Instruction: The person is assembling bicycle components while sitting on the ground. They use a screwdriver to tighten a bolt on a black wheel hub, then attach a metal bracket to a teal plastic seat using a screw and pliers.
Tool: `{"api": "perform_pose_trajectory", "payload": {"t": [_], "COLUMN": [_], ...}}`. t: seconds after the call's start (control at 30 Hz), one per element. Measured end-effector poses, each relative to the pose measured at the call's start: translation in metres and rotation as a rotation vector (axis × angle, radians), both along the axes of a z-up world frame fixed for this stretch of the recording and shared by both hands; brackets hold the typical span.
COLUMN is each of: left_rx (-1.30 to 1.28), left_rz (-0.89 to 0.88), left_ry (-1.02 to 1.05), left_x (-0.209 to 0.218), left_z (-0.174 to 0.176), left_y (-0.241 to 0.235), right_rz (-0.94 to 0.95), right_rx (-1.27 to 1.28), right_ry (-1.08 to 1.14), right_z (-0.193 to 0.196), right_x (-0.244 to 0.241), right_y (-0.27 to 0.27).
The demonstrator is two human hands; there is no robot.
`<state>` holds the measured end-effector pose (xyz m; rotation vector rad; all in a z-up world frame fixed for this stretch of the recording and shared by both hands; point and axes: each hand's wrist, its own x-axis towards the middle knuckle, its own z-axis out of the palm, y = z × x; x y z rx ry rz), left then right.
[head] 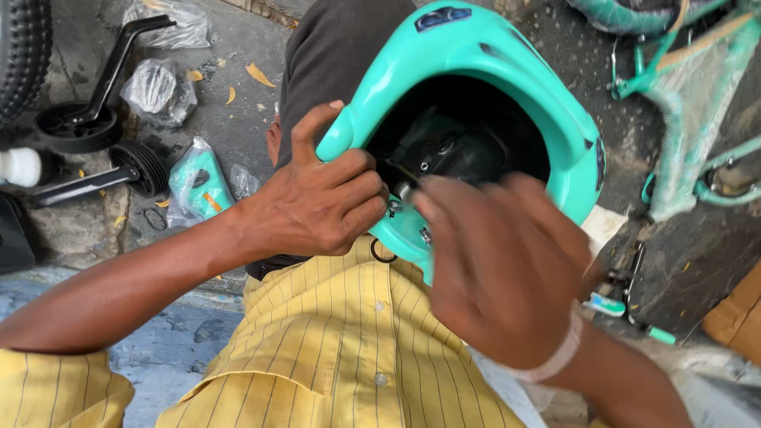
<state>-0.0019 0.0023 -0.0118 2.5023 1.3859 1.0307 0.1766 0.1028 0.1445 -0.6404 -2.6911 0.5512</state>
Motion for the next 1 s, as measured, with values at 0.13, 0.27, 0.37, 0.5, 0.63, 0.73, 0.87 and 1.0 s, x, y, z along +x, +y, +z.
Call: {"api": "perform_pose_trajectory", "payload": {"t": [0.13, 0.27, 0.37, 0.5, 0.63, 0.73, 0.87, 1.0], "left_rx": [-0.038, -0.063, -0.103, -0.157, -0.163, -0.18, -0.165, -0.113], "left_rz": [0.007, 0.035, 0.021, -0.003, -0.004, 0.008, 0.037, 0.058], "left_ry": [-0.01, -0.069, -0.092, -0.157, -0.144, -0.151, -0.115, -0.065], "left_x": [-0.003, -0.004, -0.005, -0.002, -0.003, -0.001, -0.001, 0.01], "left_z": [-0.005, -0.004, -0.005, -0.005, -0.007, -0.006, 0.0, 0.014], "left_y": [-0.007, -0.009, -0.007, -0.006, -0.005, -0.004, -0.006, -0.007], "right_rz": [-0.341, -0.584, -0.593, -0.429, -0.293, -0.19, -0.227, -0.302], "right_rx": [-0.231, -0.949, -0.84, -0.738, -0.424, -0.193, -0.101, -0.075], "right_ry": [-0.227, -0.104, -0.199, -0.121, -0.148, -0.189, -0.124, 0.107], "right_z": [0.026, 0.019, 0.013, 0.006, -0.001, -0.009, -0.016, -0.046], "right_x": [0.02, 0.049, 0.07, 0.083, 0.072, 0.06, 0.056, 0.057], "right_y": [-0.004, 0.011, 0.005, -0.001, -0.019, -0.023, -0.025, -0.024]}}
